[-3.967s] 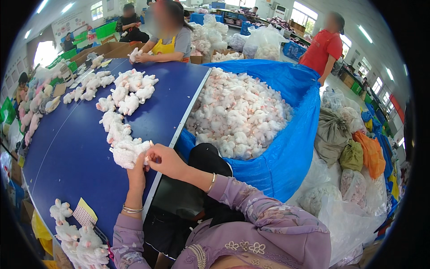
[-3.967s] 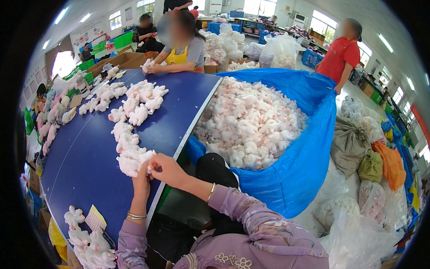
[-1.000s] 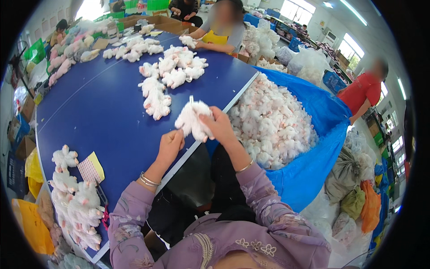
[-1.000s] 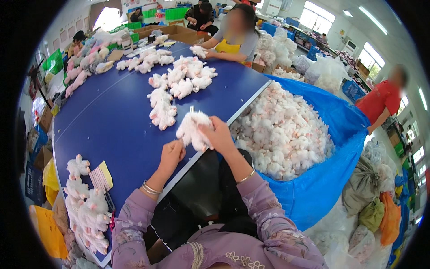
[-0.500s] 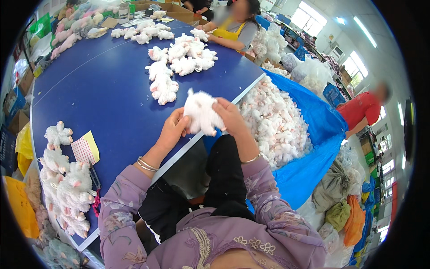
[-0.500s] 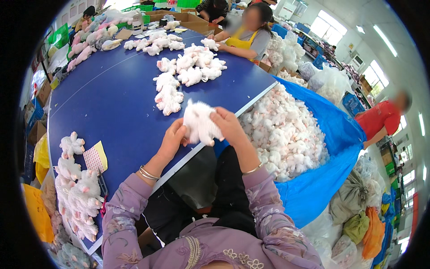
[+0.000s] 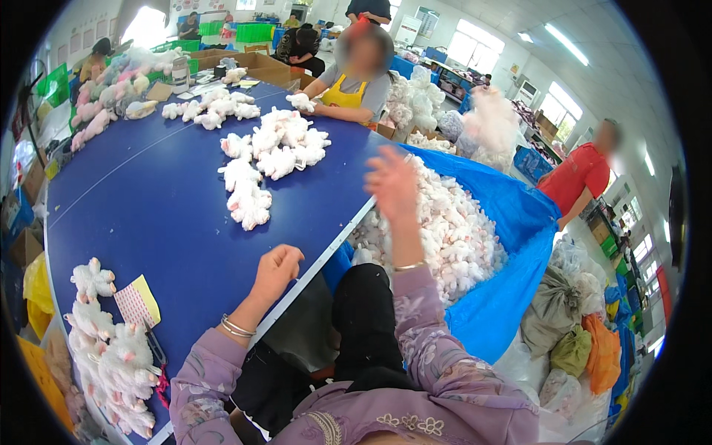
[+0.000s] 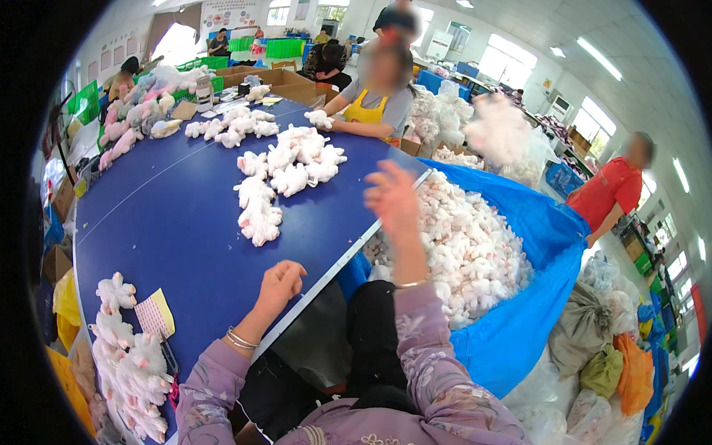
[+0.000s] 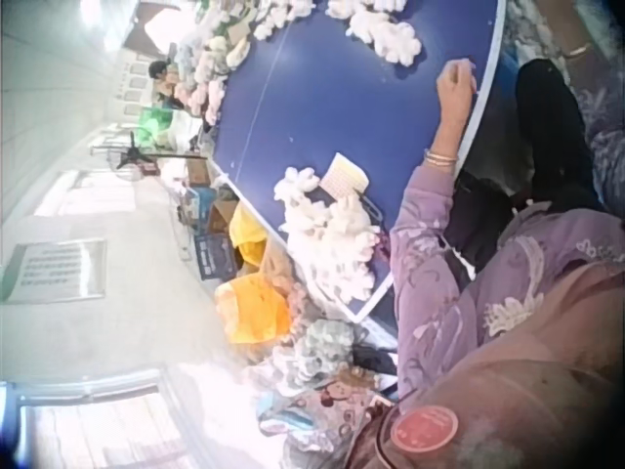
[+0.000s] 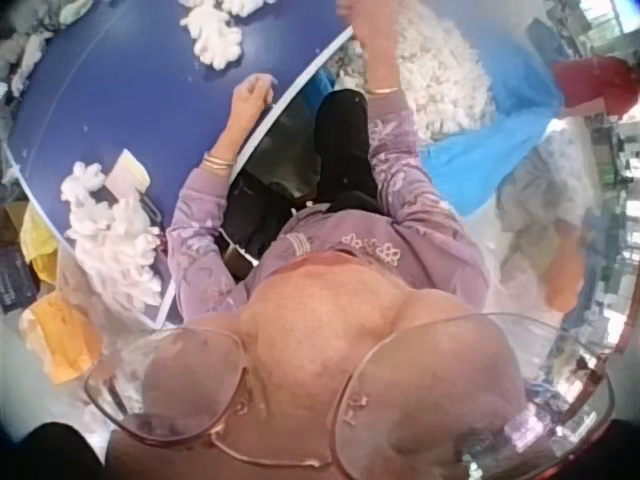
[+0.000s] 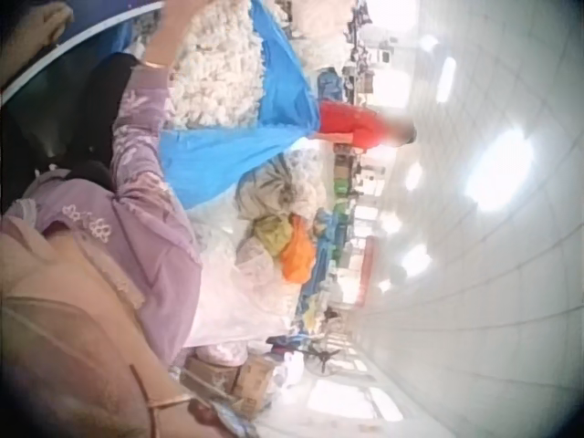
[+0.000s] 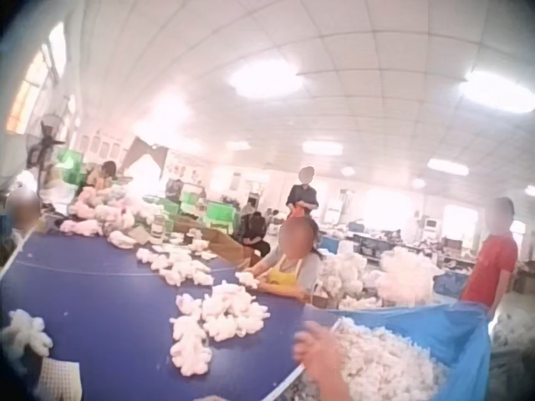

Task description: The person repeatedly stuffs small white plush toys with cotton-like filling by hand, then places the finished items on a blue table. The person works at a workstation in a busy factory setting with other workers visible in the background.

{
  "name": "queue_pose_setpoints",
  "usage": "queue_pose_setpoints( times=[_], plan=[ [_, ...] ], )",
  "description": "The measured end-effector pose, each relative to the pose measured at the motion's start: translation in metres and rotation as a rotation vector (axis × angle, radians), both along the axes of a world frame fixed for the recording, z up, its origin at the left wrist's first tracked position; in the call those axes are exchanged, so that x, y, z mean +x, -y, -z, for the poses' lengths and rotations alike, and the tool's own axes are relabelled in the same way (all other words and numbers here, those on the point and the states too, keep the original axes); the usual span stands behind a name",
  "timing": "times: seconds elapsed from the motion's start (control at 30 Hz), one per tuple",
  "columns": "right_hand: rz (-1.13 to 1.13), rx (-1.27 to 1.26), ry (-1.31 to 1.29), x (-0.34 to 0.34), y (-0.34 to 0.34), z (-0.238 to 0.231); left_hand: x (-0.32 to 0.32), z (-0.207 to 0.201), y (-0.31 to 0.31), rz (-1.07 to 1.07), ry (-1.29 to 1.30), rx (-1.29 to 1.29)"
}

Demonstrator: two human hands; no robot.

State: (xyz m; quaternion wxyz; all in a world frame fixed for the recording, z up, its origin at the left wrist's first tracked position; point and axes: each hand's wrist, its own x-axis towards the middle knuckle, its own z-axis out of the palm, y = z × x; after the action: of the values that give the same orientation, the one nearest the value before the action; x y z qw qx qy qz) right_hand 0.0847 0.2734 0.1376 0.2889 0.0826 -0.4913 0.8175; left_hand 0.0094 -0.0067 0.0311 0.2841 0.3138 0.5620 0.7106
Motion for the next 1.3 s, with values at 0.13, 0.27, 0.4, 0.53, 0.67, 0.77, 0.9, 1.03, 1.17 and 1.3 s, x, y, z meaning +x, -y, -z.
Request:
queue_pose_setpoints(
  times=[0.13,0.27,0.4,0.53,0.67,0.77,0.9,1.03,1.17,1.3],
  plan=[
    [0.303,0.829,0.293,-0.102,0.101,0.05,0.008,0.004,0.003,0.167,-0.292,-0.135],
    [0.212,1.547,0.456,-0.129,0.158,0.067,0.009,-0.003,0.011,0.171,-0.398,-0.178],
    [0.286,1.42,0.587,-0.125,0.135,0.088,0.009,0.001,0.003,0.177,-0.313,-0.141],
    [0.11,0.583,0.615,-0.101,0.104,0.079,-0.004,0.01,0.002,0.14,-0.011,-0.057],
    [-0.035,0.147,0.529,-0.041,0.102,0.063,-0.006,0.005,-0.005,-0.033,0.139,0.116],
    [-0.037,0.131,0.585,-0.016,0.126,0.081,-0.017,0.025,-0.005,-0.001,0.056,0.148],
    [0.196,0.537,0.547,-0.009,0.138,0.109,-0.014,0.018,-0.003,-0.014,0.074,0.062],
    [0.367,0.586,0.402,0.003,0.144,0.092,-0.016,0.024,-0.004,-0.057,0.246,0.187],
    [0.313,0.685,0.346,0.019,0.137,0.088,-0.019,0.027,-0.005,-0.046,0.279,0.157],
    [0.177,0.606,0.318,0.03,0.132,0.081,-0.019,0.029,-0.007,-0.078,0.317,0.185]
  ],
)
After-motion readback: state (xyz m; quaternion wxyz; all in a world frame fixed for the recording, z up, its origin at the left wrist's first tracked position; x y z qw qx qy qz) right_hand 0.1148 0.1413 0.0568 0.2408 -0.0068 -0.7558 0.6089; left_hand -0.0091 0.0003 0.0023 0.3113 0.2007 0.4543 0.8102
